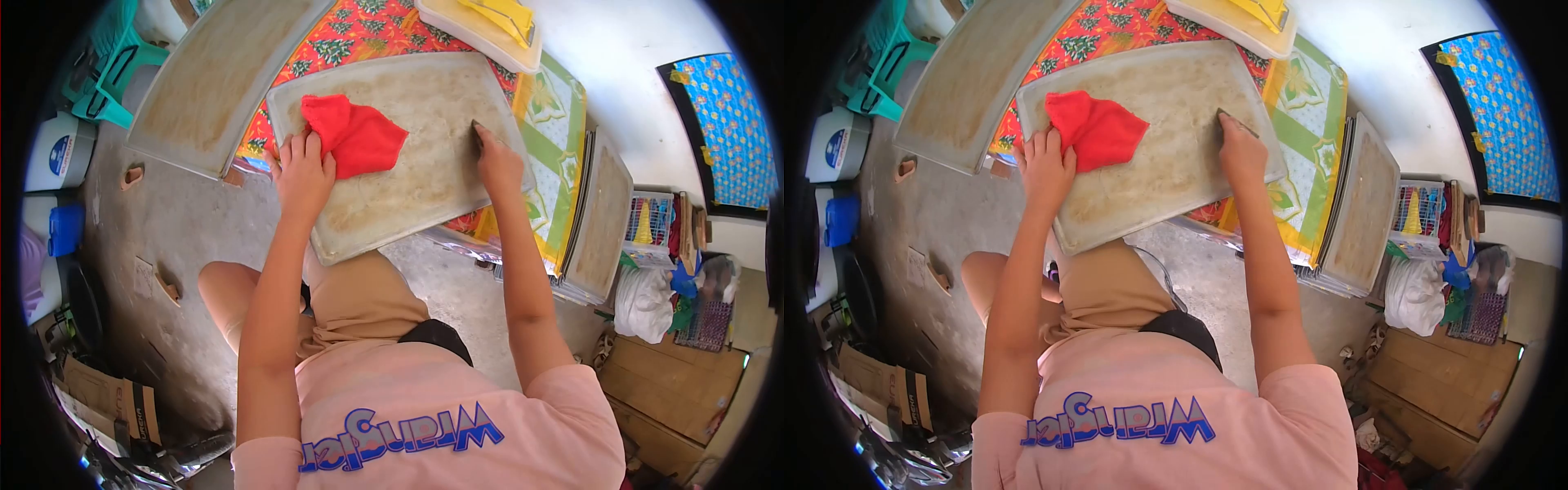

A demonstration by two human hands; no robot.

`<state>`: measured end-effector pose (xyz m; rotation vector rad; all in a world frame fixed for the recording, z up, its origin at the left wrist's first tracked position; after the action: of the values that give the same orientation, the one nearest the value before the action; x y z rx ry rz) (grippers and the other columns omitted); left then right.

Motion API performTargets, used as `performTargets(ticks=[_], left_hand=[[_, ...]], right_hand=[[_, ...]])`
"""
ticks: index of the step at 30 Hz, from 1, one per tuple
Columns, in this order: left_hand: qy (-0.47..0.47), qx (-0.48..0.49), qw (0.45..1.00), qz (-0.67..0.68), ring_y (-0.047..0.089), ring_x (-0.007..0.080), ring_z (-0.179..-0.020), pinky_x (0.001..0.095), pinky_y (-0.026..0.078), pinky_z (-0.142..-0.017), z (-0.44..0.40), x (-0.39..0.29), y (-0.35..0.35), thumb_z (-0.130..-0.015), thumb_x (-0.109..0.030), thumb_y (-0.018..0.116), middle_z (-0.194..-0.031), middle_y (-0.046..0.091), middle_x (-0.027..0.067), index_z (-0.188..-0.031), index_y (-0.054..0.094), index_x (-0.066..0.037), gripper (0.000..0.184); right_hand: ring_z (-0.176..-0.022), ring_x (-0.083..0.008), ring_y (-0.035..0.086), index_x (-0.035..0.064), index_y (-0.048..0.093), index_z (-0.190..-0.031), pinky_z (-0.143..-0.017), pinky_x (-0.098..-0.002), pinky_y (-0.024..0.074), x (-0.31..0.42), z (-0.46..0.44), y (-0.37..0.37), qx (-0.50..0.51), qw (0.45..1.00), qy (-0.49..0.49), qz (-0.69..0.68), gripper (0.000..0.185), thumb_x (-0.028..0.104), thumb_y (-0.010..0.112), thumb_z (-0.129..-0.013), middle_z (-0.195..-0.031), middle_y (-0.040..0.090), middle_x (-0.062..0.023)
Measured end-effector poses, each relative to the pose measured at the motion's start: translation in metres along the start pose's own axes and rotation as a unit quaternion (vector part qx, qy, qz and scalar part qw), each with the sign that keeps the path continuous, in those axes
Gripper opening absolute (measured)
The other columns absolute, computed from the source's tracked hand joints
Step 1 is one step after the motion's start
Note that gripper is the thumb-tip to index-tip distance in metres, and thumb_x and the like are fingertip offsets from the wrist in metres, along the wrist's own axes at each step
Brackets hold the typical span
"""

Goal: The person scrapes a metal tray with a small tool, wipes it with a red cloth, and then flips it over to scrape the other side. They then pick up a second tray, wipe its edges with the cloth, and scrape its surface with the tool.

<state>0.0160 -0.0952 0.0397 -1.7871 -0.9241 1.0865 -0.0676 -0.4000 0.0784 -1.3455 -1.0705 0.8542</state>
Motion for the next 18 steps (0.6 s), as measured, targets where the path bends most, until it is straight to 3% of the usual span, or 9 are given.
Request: performTargets(ticks=[2,3,5,8,11,12,15,16,18], left_hand=[[0.007,-0.01,1.0,0.0,0.045,0.0329,-0.127,0.064,0.023,-0.112,0.001,-0.001,-0.003,-0.089,-0.029,0.059,-0.129,0.052,0.012,-0.127,0.052,-0.007,0.044],[0.01,-0.015,1.0,0.001,0.045,0.0332,-0.127,0.0639,0.024,-0.112,0.0,-0.002,-0.004,-0.089,-0.029,0.059,-0.129,0.052,0.0123,-0.126,0.052,-0.007,0.044],[0.009,-0.018,1.0,0.005,0.045,0.0335,-0.126,0.0637,0.024,-0.111,-0.001,-0.001,-0.003,-0.089,-0.028,0.059,-0.128,0.053,0.0126,-0.126,0.052,-0.006,0.043],[0.006,-0.008,1.0,0.0,0.045,0.0338,-0.126,0.0634,0.024,-0.111,0.0,-0.002,-0.002,-0.089,-0.027,0.059,-0.128,0.053,0.0127,-0.126,0.052,-0.006,0.043],[0.008,-0.002,1.0,-0.006,0.045,0.034,-0.126,0.0632,0.024,-0.112,0.001,-0.001,-0.002,-0.089,-0.027,0.058,-0.127,0.053,0.0128,-0.126,0.052,-0.006,0.043],[0.009,-0.004,1.0,-0.006,0.044,0.0341,-0.126,0.0631,0.023,-0.112,0.0,-0.001,-0.002,-0.089,-0.027,0.058,-0.127,0.052,0.013,-0.126,0.052,-0.006,0.043],[0.018,-0.024,1.0,0.008,0.044,0.0347,-0.126,0.0629,0.024,-0.112,0.0,-0.002,-0.003,-0.089,-0.027,0.058,-0.126,0.052,0.0135,-0.125,0.052,-0.006,0.042],[0.012,-0.014,1.0,0.009,0.044,0.0339,-0.127,0.0644,0.023,-0.112,0.001,-0.001,-0.001,-0.089,-0.027,0.058,-0.128,0.052,0.0124,-0.124,0.052,-0.007,0.041],[0.001,0.004,1.0,0.009,0.044,0.0323,-0.13,0.0674,0.022,-0.111,0.0,0.001,0.001,-0.088,-0.028,0.059,-0.131,0.052,0.0102,-0.123,0.053,-0.008,0.04]], right_hand=[[-0.1,-0.0274,0.068,0.0147,0.062,-0.124,-0.08,-0.0426,0.0551,0.023,0.002,0.0,0.009,0.999,-0.044,-0.002,0.039,0.008,0.047,-0.089,-0.12,0.068,-0.0087],[-0.101,-0.0273,0.068,0.0138,0.062,-0.125,-0.08,-0.0422,0.055,0.033,0.007,0.015,-0.014,0.994,-0.1,-0.041,0.039,0.01,0.047,-0.09,-0.12,0.067,-0.0091],[-0.099,-0.0287,0.068,0.0139,0.062,-0.125,-0.081,-0.0425,0.055,0.036,0.003,0.018,-0.064,0.989,-0.121,-0.054,0.038,0.012,0.046,-0.091,-0.115,0.069,-0.0113],[-0.095,-0.0299,0.069,0.0126,0.062,-0.123,-0.081,-0.0435,0.0549,0.0,-0.043,0.003,0.053,0.997,0.05,-0.004,0.035,0.013,0.045,-0.092,-0.109,0.07,-0.015],[-0.089,-0.0334,0.069,0.0108,0.063,-0.118,-0.076,-0.046,0.0548,0.034,-0.034,0.008,0.038,0.999,-0.029,0.0,0.032,0.012,0.045,-0.092,-0.102,0.07,-0.0173],[-0.085,-0.036,0.069,0.0098,0.063,-0.115,-0.071,-0.0487,0.0539,0.051,-0.021,0.011,-0.075,0.988,-0.121,-0.067,0.03,0.012,0.044,-0.092,-0.099,0.07,-0.0173],[-0.084,-0.0369,0.069,0.009,0.063,-0.11,-0.068,-0.0504,0.0536,0.031,-0.042,0.02,-0.102,0.991,-0.072,-0.05,0.027,0.012,0.044,-0.092,-0.095,0.07,-0.0173],[-0.084,-0.0351,0.07,0.0086,0.064,-0.102,-0.068,-0.0504,0.0542,0.012,-0.058,0.012,-0.072,0.997,0.004,-0.025,0.022,0.013,0.045,-0.092,-0.091,0.07,-0.0167],[-0.084,-0.0349,0.07,0.0082,0.065,-0.097,-0.067,-0.05,0.0544,-0.008,-0.083,0.004,-0.061,0.997,0.045,-0.013,0.02,0.014,0.047,-0.091,-0.09,0.07,-0.0165]])
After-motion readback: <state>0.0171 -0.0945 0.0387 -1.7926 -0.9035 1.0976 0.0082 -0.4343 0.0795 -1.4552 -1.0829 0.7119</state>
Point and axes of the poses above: each hand's wrist, its own z-axis away from the middle knuckle, its own y-axis out of the palm, x = y × z, the point moved 7 cm from there along -z, towards the middle knuckle
